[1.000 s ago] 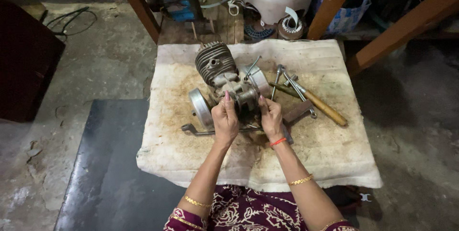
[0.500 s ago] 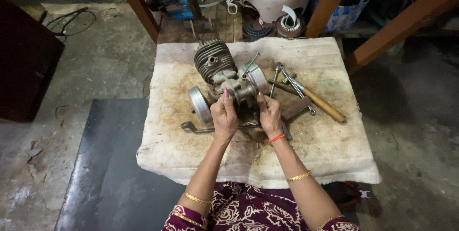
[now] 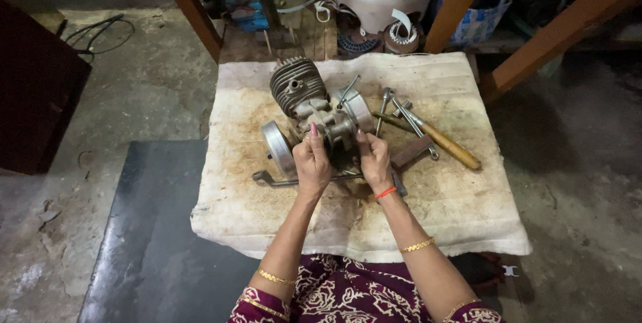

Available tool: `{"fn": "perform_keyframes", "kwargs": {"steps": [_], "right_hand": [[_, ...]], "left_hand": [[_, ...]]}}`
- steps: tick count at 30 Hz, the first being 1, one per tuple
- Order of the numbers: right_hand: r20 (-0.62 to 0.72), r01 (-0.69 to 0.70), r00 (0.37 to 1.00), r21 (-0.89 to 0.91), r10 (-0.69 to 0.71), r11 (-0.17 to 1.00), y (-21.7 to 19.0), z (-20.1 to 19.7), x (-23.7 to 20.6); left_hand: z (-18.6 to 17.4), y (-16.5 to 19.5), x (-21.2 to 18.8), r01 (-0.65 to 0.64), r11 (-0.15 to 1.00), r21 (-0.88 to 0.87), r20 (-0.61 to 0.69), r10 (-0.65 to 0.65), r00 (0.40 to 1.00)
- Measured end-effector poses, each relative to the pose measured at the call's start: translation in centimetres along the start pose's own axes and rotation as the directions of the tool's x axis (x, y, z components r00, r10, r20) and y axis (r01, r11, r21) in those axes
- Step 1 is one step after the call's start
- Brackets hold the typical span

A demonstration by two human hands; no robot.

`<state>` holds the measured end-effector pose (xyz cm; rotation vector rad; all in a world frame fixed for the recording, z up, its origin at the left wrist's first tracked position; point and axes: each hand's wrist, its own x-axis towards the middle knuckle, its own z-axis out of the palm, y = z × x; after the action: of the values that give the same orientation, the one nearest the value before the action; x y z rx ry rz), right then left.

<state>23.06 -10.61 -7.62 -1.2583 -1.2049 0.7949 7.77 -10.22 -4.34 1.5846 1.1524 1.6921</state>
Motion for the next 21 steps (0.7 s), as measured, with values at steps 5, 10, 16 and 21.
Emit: {"fn": "perform_keyframes", "kwargs": {"steps": [5, 10, 16, 21], "right_hand": [[0.108, 0.040, 0.994, -0.068, -0.032, 0.997, 0.9, -0.4, -0.2], [0.230, 0.265, 0.960, -0.547, -0.162, 0.794, 0.7, -0.3, -2.3], [0.530, 0.653, 0.727, -0.338, -0.437, 0.677, -3.0, -1.0, -6.0], [0.632, 0.566, 0.761, -0.538, -0.145, 0.624, -1.0, -1.0, -6.0]], "left_hand": [[0.1, 0.0, -0.1, 0.019, 0.999, -0.030, 0.008, -0.019, 1.000], [-0.2, -0.1, 0.0, 0.002, 1.000, -0.006, 0.017, -0.002, 1.000], [0.0, -0.1, 0.0, 0.058, 0.998, -0.022, 0.009, -0.058, 0.998], [-0.1, 0.2, 0.0, 0.049, 0.998, -0.042, 0.010, -0.049, 0.999]]}}
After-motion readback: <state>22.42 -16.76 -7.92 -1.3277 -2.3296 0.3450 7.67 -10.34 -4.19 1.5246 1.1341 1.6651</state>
